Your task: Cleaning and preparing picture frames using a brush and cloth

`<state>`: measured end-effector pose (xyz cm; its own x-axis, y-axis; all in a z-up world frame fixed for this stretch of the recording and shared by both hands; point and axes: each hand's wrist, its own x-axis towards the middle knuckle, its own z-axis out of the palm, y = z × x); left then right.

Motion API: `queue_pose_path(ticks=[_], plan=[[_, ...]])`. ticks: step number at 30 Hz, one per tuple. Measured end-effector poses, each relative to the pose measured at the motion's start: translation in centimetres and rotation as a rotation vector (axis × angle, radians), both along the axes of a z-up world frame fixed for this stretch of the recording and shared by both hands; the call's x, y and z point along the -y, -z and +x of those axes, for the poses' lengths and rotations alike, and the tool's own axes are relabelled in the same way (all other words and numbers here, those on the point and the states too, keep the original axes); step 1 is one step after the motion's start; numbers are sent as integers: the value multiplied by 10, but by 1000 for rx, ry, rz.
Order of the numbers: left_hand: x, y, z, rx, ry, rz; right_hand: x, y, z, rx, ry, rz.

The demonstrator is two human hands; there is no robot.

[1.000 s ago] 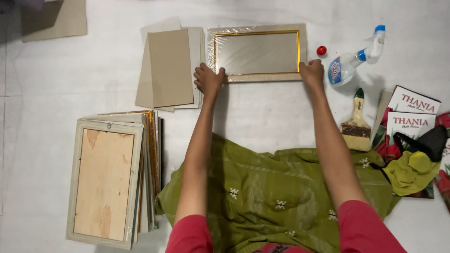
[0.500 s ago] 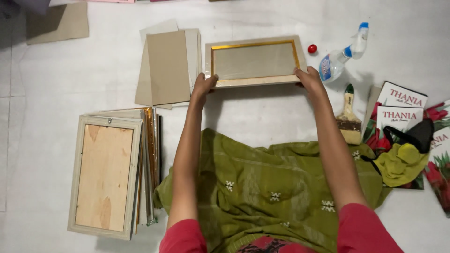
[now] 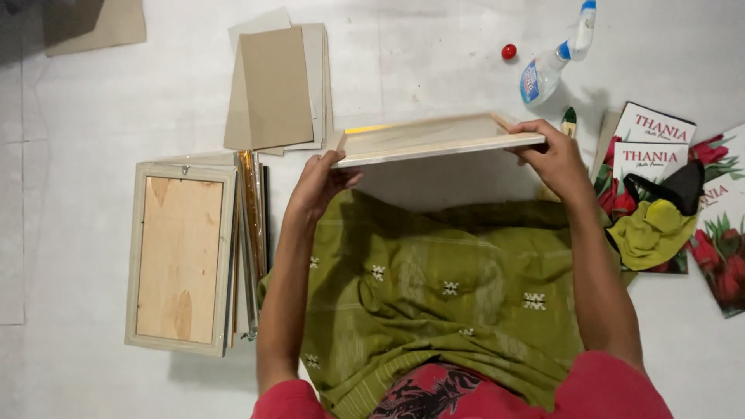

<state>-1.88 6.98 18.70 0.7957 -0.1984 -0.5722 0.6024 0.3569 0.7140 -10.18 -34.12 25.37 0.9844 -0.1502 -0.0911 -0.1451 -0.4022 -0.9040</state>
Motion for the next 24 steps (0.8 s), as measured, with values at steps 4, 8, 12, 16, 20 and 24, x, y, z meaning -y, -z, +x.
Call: queue_pose_path(ticks=[4,8,12,16,20,24], plan=[[-1,-19,-5,0,282,341,14,2,-8,9,36,-121],[-3,-3,3,26,424,528,25,28,-1,111,-25,-110],[-4,-13,21,105,649,708,37,47,14,94,26,6],[18,-23,41,90,731,752,25,43,35,105,44,75],[34,-3,66,166,877,911,21,66,58,-139,163,116],[44,66,93,142,626,770,29,110,87,-219,260,143]])
